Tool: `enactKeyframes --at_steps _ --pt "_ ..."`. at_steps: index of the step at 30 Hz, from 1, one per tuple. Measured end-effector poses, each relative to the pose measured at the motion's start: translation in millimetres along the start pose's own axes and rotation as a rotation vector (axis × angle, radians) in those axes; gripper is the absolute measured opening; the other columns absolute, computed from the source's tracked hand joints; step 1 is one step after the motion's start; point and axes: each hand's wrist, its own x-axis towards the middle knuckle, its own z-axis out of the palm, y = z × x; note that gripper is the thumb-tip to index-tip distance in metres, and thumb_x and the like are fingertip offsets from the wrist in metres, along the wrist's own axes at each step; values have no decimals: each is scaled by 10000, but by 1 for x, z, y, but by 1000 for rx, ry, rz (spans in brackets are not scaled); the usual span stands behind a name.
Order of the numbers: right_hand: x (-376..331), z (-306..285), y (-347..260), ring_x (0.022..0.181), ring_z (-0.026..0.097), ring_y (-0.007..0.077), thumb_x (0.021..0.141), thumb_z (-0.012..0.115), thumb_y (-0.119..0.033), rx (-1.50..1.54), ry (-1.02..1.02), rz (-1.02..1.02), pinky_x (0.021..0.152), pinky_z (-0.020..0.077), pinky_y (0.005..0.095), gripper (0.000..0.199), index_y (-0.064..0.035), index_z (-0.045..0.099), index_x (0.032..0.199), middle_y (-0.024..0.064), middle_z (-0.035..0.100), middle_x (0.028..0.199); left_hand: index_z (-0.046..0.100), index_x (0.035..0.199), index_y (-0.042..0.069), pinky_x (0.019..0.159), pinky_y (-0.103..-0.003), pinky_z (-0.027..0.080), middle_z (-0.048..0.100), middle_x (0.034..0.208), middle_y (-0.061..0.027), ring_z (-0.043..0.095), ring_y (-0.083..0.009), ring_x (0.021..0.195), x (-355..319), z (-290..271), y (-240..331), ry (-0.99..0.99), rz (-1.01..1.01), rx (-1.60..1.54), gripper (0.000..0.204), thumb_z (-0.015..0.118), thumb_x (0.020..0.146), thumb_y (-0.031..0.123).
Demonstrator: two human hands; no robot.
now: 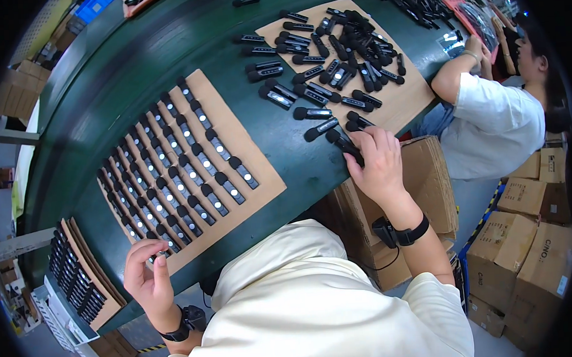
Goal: The person picks up microphones from the conveyor belt, inspects them by hand, and places them onto a cardboard sheet. Once the sheet is full, the person covers it with another cardboard sheet and moves the stack aside.
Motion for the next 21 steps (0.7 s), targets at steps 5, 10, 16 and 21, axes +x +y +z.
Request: enactKeyframes --at_steps 5,10,16,21 --pt "-25 -16 23 994 546 331 765 748 -110 -38 80 4 853 435 418 347 -67 610 1080 123 572 1059 632 989 -34 813 -294 484 652 972 -144 614 -213 904 -1 -7 -4 6 -11 -12 107 610 921 45" --pt "-113 -40 121 1070 545 366 816 714 -134 -292 -85 396 901 450 453 359 -79 599 1152 158 569 1137 620 1015 -51 821 -285 480 636 997 -151 607 -207 907 -1 -12 -14 12 -13 -6 121 589 938 38" --pt "-198 -52 155 1182 503 364 812 710 -128 -526 -303 640 990 440 452 494 -73 557 1279 159 530 1258 613 1028 -59 823 -277 481 625 1012 -153 608 -203 909 -4 -13 -17 3 -8 -18 134 590 946 44" --pt "-212 -44 158 1232 473 365 791 707 -116 -504 -293 649 1039 403 464 588 -83 522 1348 150 493 1341 611 1031 -56 827 -276 483 621 1016 -151 611 -202 912 -6 -15 -18 4 14 -37 137 593 953 55"
